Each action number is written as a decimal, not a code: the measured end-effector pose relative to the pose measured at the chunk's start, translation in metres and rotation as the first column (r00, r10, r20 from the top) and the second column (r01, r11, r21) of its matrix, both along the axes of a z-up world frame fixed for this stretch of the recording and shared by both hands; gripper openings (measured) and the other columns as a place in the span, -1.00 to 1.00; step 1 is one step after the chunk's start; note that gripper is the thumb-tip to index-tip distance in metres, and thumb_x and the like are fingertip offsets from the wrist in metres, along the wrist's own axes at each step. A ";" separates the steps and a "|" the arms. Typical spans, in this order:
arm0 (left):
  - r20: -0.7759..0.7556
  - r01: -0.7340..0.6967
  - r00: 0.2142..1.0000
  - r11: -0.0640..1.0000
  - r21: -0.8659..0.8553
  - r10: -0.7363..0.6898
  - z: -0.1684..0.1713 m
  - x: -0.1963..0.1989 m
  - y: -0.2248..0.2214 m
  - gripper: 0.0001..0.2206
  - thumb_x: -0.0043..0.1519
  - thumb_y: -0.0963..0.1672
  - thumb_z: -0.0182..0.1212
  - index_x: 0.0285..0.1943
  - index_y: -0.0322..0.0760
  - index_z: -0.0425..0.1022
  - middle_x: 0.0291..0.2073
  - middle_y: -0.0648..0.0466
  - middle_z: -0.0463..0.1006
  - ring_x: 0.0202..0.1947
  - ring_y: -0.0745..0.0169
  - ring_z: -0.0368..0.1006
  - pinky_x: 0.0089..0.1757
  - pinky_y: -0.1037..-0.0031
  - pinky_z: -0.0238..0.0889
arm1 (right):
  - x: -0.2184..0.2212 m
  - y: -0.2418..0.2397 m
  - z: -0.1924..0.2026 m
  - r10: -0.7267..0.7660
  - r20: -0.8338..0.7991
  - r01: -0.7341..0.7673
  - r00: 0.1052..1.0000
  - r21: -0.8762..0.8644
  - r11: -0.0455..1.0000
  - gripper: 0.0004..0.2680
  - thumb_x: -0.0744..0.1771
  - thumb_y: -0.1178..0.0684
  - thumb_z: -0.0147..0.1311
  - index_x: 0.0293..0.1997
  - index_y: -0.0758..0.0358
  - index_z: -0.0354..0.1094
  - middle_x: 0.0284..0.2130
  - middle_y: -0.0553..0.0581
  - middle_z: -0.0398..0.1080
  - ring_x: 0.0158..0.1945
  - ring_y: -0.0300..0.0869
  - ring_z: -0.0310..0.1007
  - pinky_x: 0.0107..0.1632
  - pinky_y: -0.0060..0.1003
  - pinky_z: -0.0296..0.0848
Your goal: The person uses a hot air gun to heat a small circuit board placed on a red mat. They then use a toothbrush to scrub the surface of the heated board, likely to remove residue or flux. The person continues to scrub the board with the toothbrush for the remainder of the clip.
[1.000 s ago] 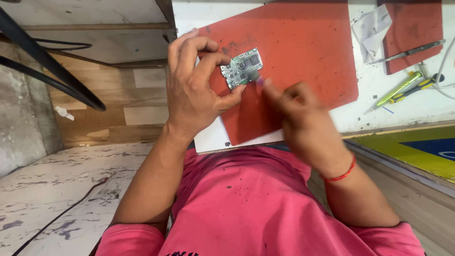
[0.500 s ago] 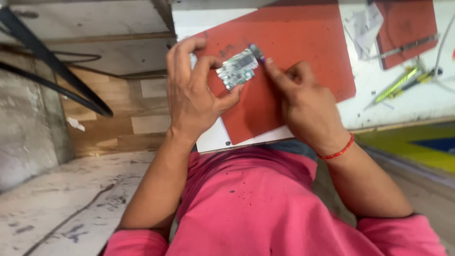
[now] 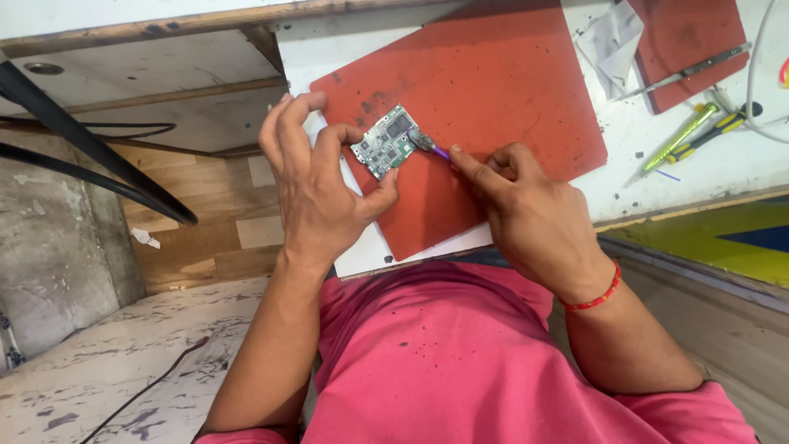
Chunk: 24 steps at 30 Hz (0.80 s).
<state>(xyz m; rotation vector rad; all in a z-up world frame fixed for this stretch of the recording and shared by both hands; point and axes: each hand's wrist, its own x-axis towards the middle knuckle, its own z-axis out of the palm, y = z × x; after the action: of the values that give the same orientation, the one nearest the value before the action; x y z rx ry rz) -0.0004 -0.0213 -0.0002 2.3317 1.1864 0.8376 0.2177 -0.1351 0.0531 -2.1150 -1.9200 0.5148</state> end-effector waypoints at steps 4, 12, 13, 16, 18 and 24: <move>-0.039 0.058 0.998 0.998 0.033 -0.057 -0.001 0.005 0.010 -0.59 0.00 -0.04 0.60 -0.09 -0.27 0.52 0.26 -0.12 0.24 0.40 -0.30 -0.01 0.35 -0.15 -0.03 | 0.004 0.003 0.004 -0.030 -0.088 0.038 0.996 0.088 0.995 -0.56 0.31 0.31 0.01 0.35 0.02 0.35 -0.11 0.24 0.37 -0.25 0.07 0.48 -0.25 -0.10 0.48; 0.012 0.115 0.993 0.993 0.021 -0.115 0.008 0.023 0.016 -0.56 -0.02 -0.03 0.64 -0.09 -0.28 0.54 0.22 -0.08 0.34 0.35 -0.22 0.14 0.29 0.05 0.15 | -0.005 0.011 0.000 -0.019 -0.014 0.020 1.000 0.106 0.994 -0.57 0.31 0.30 0.04 0.34 0.00 0.38 -0.13 0.22 0.38 -0.33 0.08 0.48 -0.31 -0.04 0.48; 0.013 0.100 0.995 0.994 0.034 -0.100 0.008 0.021 0.015 -0.57 0.00 -0.03 0.65 -0.11 -0.27 0.54 0.22 -0.07 0.34 0.36 -0.21 0.14 0.29 0.06 0.16 | -0.006 0.013 0.001 -0.035 0.021 0.033 0.999 0.106 0.994 -0.57 0.31 0.30 0.03 0.34 0.00 0.38 -0.12 0.22 0.39 -0.36 0.08 0.47 -0.33 -0.04 0.48; 0.018 0.081 0.996 0.996 0.041 -0.082 0.004 0.016 0.013 -0.59 0.00 -0.03 0.65 -0.13 -0.26 0.53 0.21 -0.06 0.36 0.35 -0.20 0.17 0.28 0.08 0.17 | -0.007 0.021 0.006 0.151 -0.128 -0.144 0.980 0.067 0.987 -0.55 0.27 0.30 0.03 0.33 0.04 0.36 -0.13 0.21 0.38 -0.35 0.08 0.48 -0.33 -0.04 0.48; 0.026 0.084 0.996 0.996 0.029 -0.085 0.002 0.016 0.014 -0.59 -0.03 -0.04 0.64 -0.15 -0.26 0.52 0.18 -0.05 0.37 0.31 -0.18 0.20 0.24 0.07 0.16 | -0.005 0.026 0.014 0.023 -0.054 -0.019 0.998 0.074 0.997 -0.61 0.33 0.27 0.03 0.33 0.03 0.37 -0.13 0.19 0.38 -0.32 0.09 0.48 -0.33 -0.04 0.46; 0.025 0.066 0.997 0.998 0.011 -0.067 0.017 0.021 0.017 -0.60 -0.12 -0.04 0.57 -0.19 -0.26 0.55 0.09 0.00 0.45 0.21 -0.12 0.27 0.16 0.07 0.16 | -0.011 0.026 0.015 0.157 -0.126 -0.127 0.979 0.219 0.967 -0.56 0.23 0.25 0.01 0.27 0.02 0.39 -0.21 0.18 0.38 -0.32 0.07 0.50 -0.30 -0.08 0.51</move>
<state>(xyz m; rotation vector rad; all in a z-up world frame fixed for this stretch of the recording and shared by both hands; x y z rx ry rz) 0.0203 -0.0045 0.0167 2.3484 1.0904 0.8494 0.2066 -0.1092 0.0684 -1.7714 -1.9593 0.4548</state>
